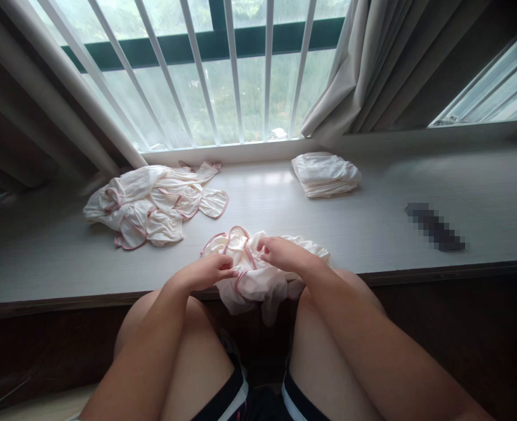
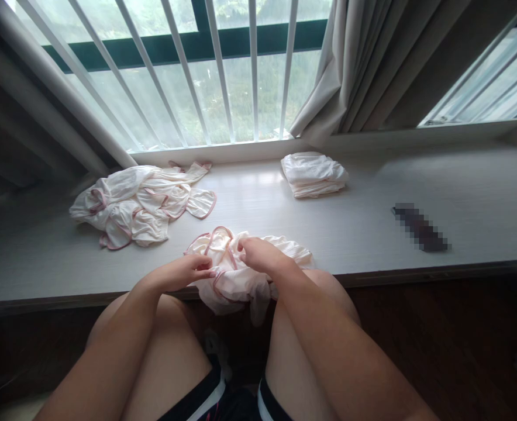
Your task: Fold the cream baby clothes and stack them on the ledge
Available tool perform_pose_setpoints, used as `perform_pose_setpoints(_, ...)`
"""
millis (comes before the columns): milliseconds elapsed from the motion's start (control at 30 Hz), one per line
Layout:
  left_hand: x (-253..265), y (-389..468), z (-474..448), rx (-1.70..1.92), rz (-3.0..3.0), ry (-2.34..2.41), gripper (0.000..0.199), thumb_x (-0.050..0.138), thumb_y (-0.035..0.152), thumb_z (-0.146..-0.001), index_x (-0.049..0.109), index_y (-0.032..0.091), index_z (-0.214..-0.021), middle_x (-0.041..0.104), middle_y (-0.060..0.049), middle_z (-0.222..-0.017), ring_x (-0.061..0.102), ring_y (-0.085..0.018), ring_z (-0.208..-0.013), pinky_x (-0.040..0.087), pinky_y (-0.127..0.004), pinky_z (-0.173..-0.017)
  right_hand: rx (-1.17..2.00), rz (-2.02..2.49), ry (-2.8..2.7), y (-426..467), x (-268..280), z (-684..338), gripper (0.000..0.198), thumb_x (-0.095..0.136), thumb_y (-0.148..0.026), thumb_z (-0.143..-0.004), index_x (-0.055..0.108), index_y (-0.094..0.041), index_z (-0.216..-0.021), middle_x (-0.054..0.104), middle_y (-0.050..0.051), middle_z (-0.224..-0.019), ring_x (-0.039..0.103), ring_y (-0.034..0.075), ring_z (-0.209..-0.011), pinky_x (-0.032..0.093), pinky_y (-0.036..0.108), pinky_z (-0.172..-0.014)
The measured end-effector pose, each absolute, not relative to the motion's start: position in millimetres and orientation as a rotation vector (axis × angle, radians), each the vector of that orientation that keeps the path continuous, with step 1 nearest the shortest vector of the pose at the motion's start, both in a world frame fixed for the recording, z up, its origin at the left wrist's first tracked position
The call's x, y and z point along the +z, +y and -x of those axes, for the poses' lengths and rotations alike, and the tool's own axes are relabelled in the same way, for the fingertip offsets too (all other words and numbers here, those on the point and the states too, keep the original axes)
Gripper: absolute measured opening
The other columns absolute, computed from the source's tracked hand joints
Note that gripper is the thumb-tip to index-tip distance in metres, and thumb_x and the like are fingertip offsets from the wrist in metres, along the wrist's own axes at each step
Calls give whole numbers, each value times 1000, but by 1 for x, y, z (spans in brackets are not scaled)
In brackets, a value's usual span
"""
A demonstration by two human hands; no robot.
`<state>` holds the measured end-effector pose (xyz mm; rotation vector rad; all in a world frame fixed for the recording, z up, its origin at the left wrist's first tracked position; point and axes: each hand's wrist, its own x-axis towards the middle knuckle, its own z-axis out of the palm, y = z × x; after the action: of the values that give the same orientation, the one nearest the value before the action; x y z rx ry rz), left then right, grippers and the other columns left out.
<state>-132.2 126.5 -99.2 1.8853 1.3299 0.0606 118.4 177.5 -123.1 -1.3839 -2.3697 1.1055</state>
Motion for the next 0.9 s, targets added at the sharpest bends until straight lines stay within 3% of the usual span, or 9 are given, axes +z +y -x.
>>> perform_pose_setpoints(133,-114,137,136,154,-1833,1499,43,46,56,-96,64,19,-83,66,-3,-79,57,-19,-70,40,-28,-64,910,1683,-2474,186,-128,-102,35,63,-42,-91,63,-20,-119,73,10,-106,69,25,-94,45,29,-76)
perform_pose_setpoints(300,-136,152,128,351,-1842,1933,36,59,52,-91,63,21,-108,72,-9,-105,66,-23,-92,44,-29,-76,780,1864,-2453,184,-136,-79,68,63,-67,-86,51,-17,-131,70,18,-114,69,32,-107,50,37,-85)
perform_pose_setpoints(400,-151,159,119,253,-1829,2025,33,67,46,-85,65,20,-105,72,-12,-109,67,-25,-96,44,-29,-78,706,1860,-2485,179,-141,-73,52,58,-58,-92,54,-19,-126,70,17,-116,69,33,-107,51,40,-87)
perform_pose_setpoints(533,-150,161,122,260,-1827,2000,21,68,33,-82,66,21,-99,73,-8,-99,67,-22,-88,43,-28,-73,650,1946,-2341,182,-138,-82,27,50,-34,-96,60,-20,-118,71,15,-110,71,31,-102,52,39,-82)
perform_pose_setpoints(733,-107,148,166,581,-1678,2316,22,58,33,-85,66,24,-103,69,-6,-81,65,-25,-79,44,-31,-71,464,1945,-1877,183,-110,-120,28,44,-21,-94,61,-24,-116,71,10,-106,69,26,-96,49,34,-79)
perform_pose_setpoints(900,-78,129,188,1062,-1664,2262,26,57,35,-82,71,21,-98,70,-10,-102,66,-25,-89,49,-33,-81,358,1586,-1735,174,-86,-147,24,48,-18,-86,65,-22,-102,68,8,-112,63,22,-103,45,31,-88)
